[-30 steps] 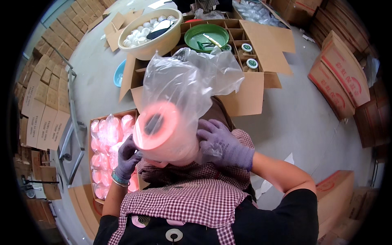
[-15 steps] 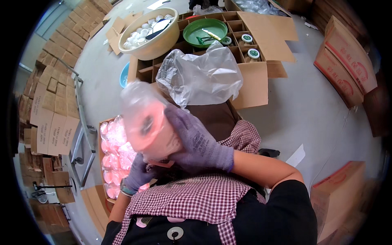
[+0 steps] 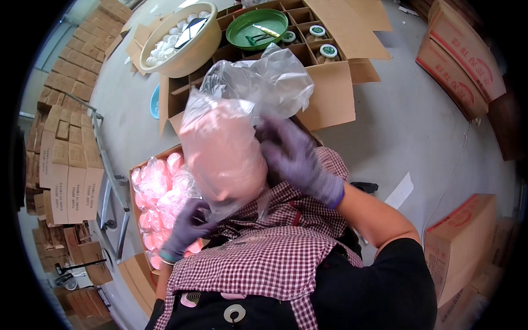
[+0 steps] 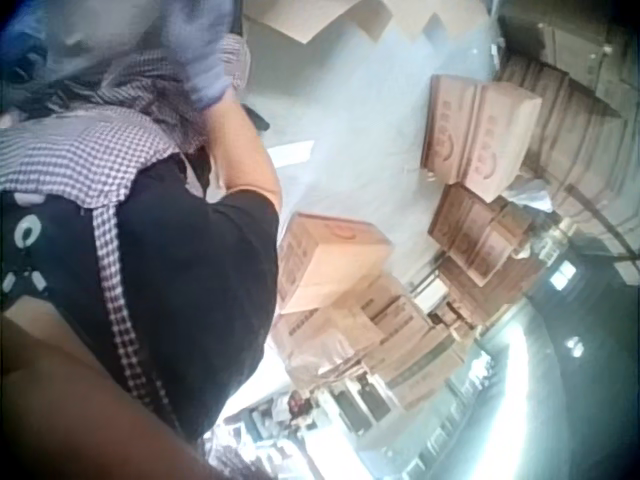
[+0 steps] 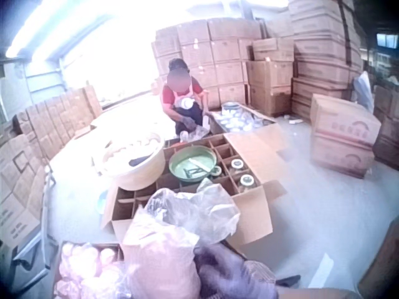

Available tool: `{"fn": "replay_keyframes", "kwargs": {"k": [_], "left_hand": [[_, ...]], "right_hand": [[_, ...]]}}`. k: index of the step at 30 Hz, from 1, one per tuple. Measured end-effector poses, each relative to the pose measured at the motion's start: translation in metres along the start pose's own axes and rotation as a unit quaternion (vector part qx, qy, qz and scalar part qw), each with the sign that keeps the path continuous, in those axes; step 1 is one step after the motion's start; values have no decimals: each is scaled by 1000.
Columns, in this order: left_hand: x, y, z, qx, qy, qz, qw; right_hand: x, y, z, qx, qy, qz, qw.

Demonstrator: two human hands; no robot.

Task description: The person assembles pink thermos-style containers by inserting a green filter and a black lid into each unit, then places them into a divided cardboard box. They handle the containers one at a time, removing them from plastic wrap, assembling the parts, and arranging them in the box.

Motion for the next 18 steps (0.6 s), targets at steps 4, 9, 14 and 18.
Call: {"fn": "replay_keyframes", "kwargs": {"k": [4,9,14,18], "left_hand": [[-35,13,-17,68,112,286,949],[-5,43,-79,154,272,73,947],[-12,14,-60,259,218,553,761],[-34,-4,-25,366,156,596,697]], "right_hand": [[-19,35,-42,-14,3,170,985],[1,34,-66,-50,-17,156,986],[-4,28,-63,-69,-43,90,993],[20,23,-61,-49,-148,190,969]]}}
Point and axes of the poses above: each hand's wrist, its own z-axis away from the middle knuckle, its own x-axis out of the palm, y = z × x, the point moved 2 cm from there along -z, towards the middle knuckle, and after that the axes turned 14 degrees about -y, right-handed, at the moved point
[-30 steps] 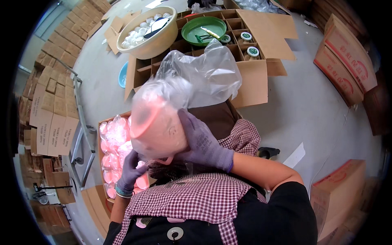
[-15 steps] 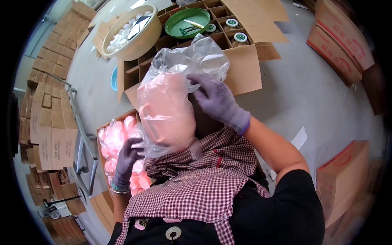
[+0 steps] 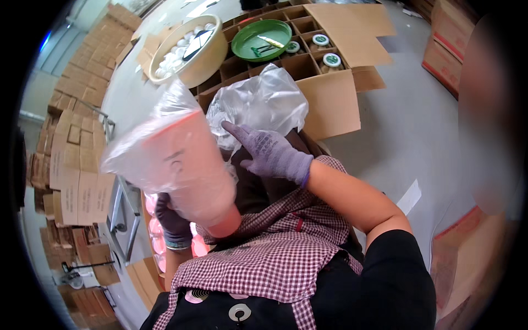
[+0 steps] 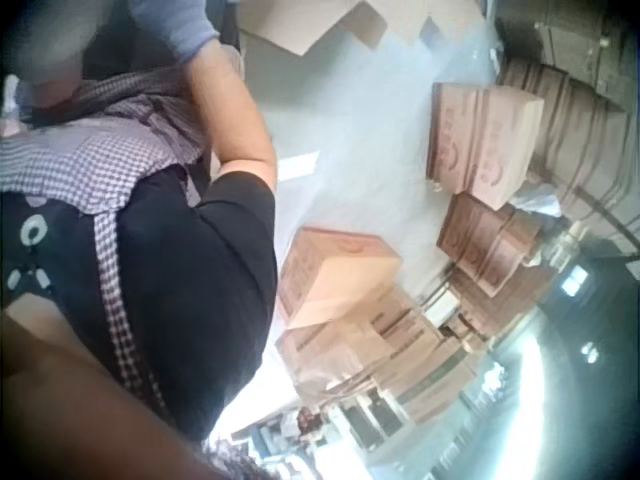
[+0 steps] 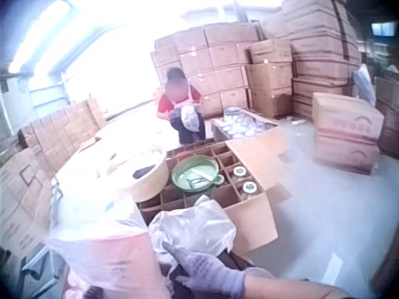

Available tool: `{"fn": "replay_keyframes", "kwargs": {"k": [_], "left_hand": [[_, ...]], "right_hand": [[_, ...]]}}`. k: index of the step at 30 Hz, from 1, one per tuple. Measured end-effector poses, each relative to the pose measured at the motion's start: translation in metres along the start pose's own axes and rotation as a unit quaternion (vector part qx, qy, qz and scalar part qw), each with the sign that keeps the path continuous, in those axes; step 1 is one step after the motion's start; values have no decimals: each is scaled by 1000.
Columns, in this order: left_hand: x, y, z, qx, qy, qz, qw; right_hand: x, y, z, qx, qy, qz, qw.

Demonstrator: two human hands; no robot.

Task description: The person assembles pink thermos-style containers by inserting a green filter and a black lid into each unit, then places them into a divided cardboard box. They handle the containers one at a time, removing them from plastic wrap, assembling the parts, and arranging them in the box.

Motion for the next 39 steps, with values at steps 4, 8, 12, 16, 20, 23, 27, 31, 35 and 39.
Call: {"fn": "replay_keyframes", "kwargs": {"k": [4,8,12,16,20,23,27,31,35,39], "left_hand": [[2,60,11,77,-109,-127,983],[-24,89,59,71,203,-222,951],[-82,92,111,126,177,-181,959],[-90,110,176,190,327,-174,909],[-94,126,225,279,377,-70,880],[-96,124,262,277,359,-17,891],[-96,111,318,232,482,-123,836],[-116,112,411,54,639,-301,706],[-144,143,443,-292,633,-458,550],[-191,130,365,-531,414,-604,427]], "right_hand": [[-1,-9,-16,1,-49,-37,998],[-35,35,-30,23,191,-531,825],[-83,114,-28,2,344,-579,739],[-94,-12,-75,-143,479,-193,844],[-55,-152,-151,-297,533,73,789],[39,-98,-254,-185,25,209,960],[141,-79,-231,-190,-208,135,950],[161,-89,-172,-140,-278,13,950],[156,-81,-150,-131,-258,6,957],[165,-71,-149,-121,-274,85,950]]}}
Point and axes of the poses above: each hand's wrist, its own z-axis away from the middle knuckle, its own x-axis out of the palm, y = z × x, the point moved 2 cm from there along -z, towards the middle knuckle, and after that the axes turned 14 degrees about -y, right-handed, at the moved point
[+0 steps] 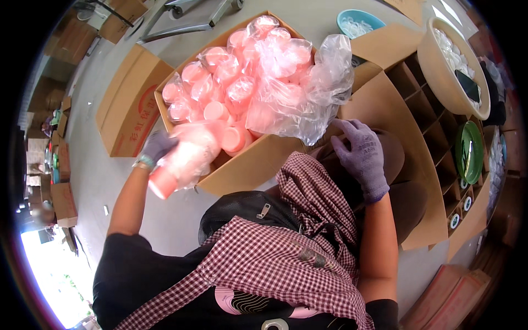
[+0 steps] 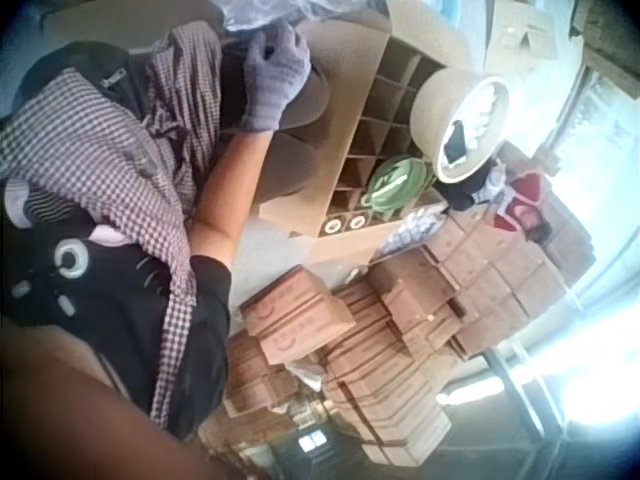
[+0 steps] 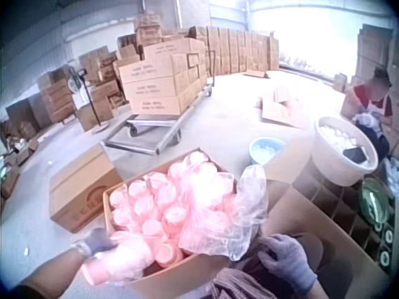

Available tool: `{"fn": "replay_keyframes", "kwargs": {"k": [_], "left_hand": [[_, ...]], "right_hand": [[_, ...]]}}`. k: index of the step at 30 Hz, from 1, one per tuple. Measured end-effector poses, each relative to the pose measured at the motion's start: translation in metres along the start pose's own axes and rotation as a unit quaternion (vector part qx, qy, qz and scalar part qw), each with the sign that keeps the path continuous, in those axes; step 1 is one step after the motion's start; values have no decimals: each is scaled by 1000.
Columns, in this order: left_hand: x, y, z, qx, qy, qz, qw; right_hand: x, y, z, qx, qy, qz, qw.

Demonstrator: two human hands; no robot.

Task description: The person assembles pink thermos-style containers by inserting a green filter and a black lid into each unit, then places them into a divided cardboard box. They handle the containers one at a time, removing them from plastic wrap, assembling the parts, and arranging them in the box.

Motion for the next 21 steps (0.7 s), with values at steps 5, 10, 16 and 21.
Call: {"fn": "replay_keyframes", "kwargs": {"k": [5,10,16,21], "left_hand": [[46,38,-84,107,-50,-226,967],[76,77,-75,210,5,-433,877],[118,110,-32,289,-74,-425,855],[74,58,-23,295,-17,-368,882]], "right_hand": [[-2,-2,4,-33,17,17,999],[0,3,12,-28,37,31,998],[2,1,12,-19,39,25,999],[2,6,15,-24,29,43,998]]}}
Point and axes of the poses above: each hand's wrist, its own z-axis away from the middle knuckle, its own x-axis out of the palm, y = z × x, the point moved 2 cm from there along -z, towards the middle knuckle, and after that the axes turned 14 degrees about -y, right-handed, at the moved point
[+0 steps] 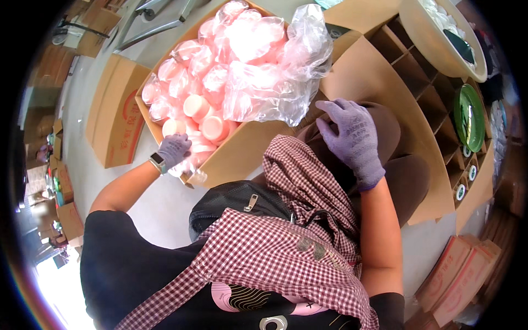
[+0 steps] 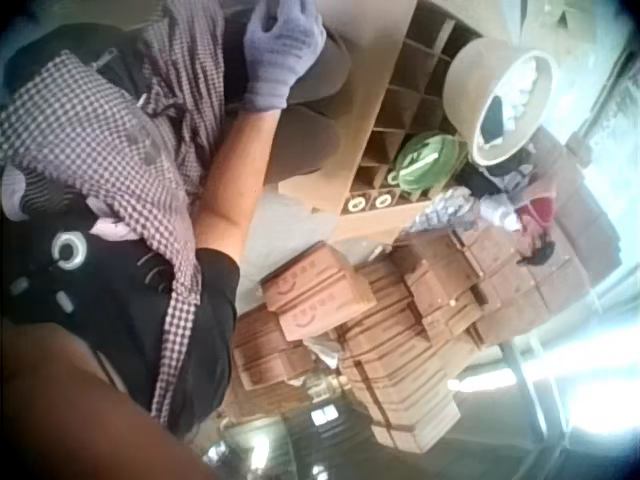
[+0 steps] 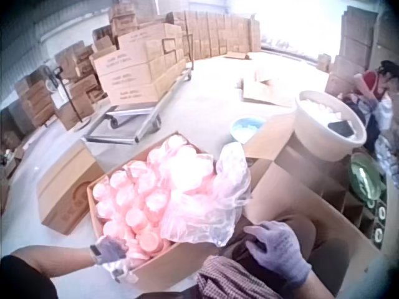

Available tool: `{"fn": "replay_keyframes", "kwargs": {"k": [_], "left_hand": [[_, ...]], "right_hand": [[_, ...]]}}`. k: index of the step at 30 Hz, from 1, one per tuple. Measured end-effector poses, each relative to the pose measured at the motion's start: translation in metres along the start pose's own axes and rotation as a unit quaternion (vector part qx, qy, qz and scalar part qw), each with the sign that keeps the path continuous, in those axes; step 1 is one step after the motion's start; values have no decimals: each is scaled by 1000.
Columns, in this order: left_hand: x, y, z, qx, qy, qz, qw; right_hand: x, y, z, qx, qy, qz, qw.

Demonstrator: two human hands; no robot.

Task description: The person assembles pink thermos-style containers by inserting a green filter and a black lid into each unit, then places them into a divided cardboard box. They handle the containers one at a time, removing them from plastic wrap, assembling the parts, and arranging them in the box.

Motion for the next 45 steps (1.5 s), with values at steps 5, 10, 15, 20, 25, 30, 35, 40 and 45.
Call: {"fn": "replay_keyframes", "kwargs": {"k": [5,10,15,20,25,30,35,40,45], "left_hand": [[15,-1,11,43,29,25,998],[42,30,-17,82,84,48,992],[45,-18,-29,-126,349,349,861],[18,-71,2,-284,501,515,635],[25,16,1,-195,249,231,920],[103,-5,28,-311,318,578,684],[181,-21,39,-316,38,730,605],[152,-76,35,-270,-89,419,862],[-3,-41,-18,-178,347,420,819]], "right_hand": [[0,-3,-3,-5,29,1,1000],[1,0,-3,0,15,-11,1000],[-1,1,-1,19,-1,-15,1000],[1,0,-2,17,6,-7,1000],[0,-1,-3,10,11,-12,1000],[1,2,-2,16,7,-4,1000],[2,1,-2,5,11,-14,1000],[4,5,-2,-4,20,-9,1000],[1,5,2,7,20,-8,1000]]}}
Point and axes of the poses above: each hand's wrist, its own z-axis away from the middle knuckle, its own x-axis out of the palm, y = z × x, the point moved 2 cm from there along -z, towards the middle knuckle, and after that the axes turned 14 degrees about -y, right-handed, at the moved point
